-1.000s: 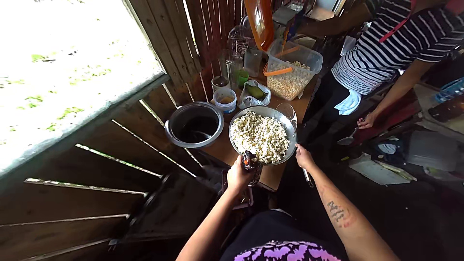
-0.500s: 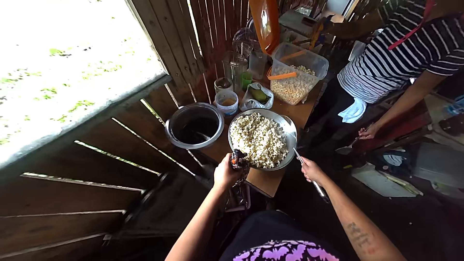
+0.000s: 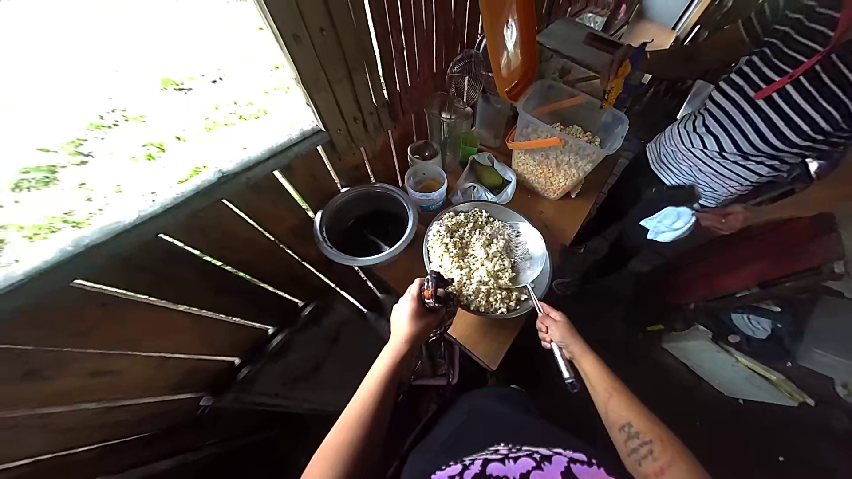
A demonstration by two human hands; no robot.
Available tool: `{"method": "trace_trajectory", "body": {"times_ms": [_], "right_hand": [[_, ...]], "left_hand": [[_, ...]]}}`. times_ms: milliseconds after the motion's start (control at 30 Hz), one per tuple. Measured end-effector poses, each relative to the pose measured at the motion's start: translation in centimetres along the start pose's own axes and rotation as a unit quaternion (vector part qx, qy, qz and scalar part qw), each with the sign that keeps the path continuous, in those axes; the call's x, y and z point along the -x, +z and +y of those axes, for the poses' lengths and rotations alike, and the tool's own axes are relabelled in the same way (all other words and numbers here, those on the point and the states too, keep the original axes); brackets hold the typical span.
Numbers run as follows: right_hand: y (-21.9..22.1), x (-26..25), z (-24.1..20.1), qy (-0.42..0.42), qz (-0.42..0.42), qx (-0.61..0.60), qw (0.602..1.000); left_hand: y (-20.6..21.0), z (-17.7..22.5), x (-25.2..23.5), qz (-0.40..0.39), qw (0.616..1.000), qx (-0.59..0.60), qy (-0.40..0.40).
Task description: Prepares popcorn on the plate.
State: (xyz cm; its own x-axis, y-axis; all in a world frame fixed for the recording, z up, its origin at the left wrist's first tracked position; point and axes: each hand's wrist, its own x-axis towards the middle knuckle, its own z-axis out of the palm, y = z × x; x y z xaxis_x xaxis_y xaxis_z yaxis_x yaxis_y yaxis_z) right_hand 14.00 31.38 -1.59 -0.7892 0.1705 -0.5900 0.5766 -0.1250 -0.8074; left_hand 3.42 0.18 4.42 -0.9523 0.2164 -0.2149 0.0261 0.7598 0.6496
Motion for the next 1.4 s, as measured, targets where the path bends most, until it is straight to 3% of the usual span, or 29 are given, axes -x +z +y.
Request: {"method": "trace_trajectory", "body": {"times_ms": [100, 267, 467, 700, 900, 1200, 1400], "right_hand": [[1.2, -1.4, 0.1, -0.001, -0.021, -0.032, 0.999], [-0.7, 0.7, 0.3, 0.015, -0.069, -0.036, 0.997], [0.9, -1.7, -0.5, 0.039, -0.082, -0.162, 0.983], [-2.1, -0.8, -2.8, 0.029, -0.056, -0.148, 0.987], [-4.2, -0.5, -4.9, 0.035, -0.109, -0.228, 0.967], [-9.3, 0.0, -17.4, -0.014, -0.155, -0.178, 0.972], [-15.6, -4.7, -26.4, -0.096, -0.167, -0.115, 0.975]], "left_hand": [[0.2, 0.6, 0.0, -0.002, 1.0, -0.004, -0.005], [0.4, 1.1, 0.1, 0.01, 1.0, 0.0, -0.01], [0.9, 0.7, 0.7, 0.022, 0.999, 0.013, -0.029], [2.5, -1.5, 1.0, 0.06, 0.997, 0.037, -0.031], [3.5, -2.1, 1.1, 0.1, 0.992, 0.064, -0.028], [5.0, -1.6, 1.4, 0.169, 0.978, 0.095, -0.07], [6.5, -1.4, 1.7, 0.213, 0.964, 0.12, -0.101]]}}
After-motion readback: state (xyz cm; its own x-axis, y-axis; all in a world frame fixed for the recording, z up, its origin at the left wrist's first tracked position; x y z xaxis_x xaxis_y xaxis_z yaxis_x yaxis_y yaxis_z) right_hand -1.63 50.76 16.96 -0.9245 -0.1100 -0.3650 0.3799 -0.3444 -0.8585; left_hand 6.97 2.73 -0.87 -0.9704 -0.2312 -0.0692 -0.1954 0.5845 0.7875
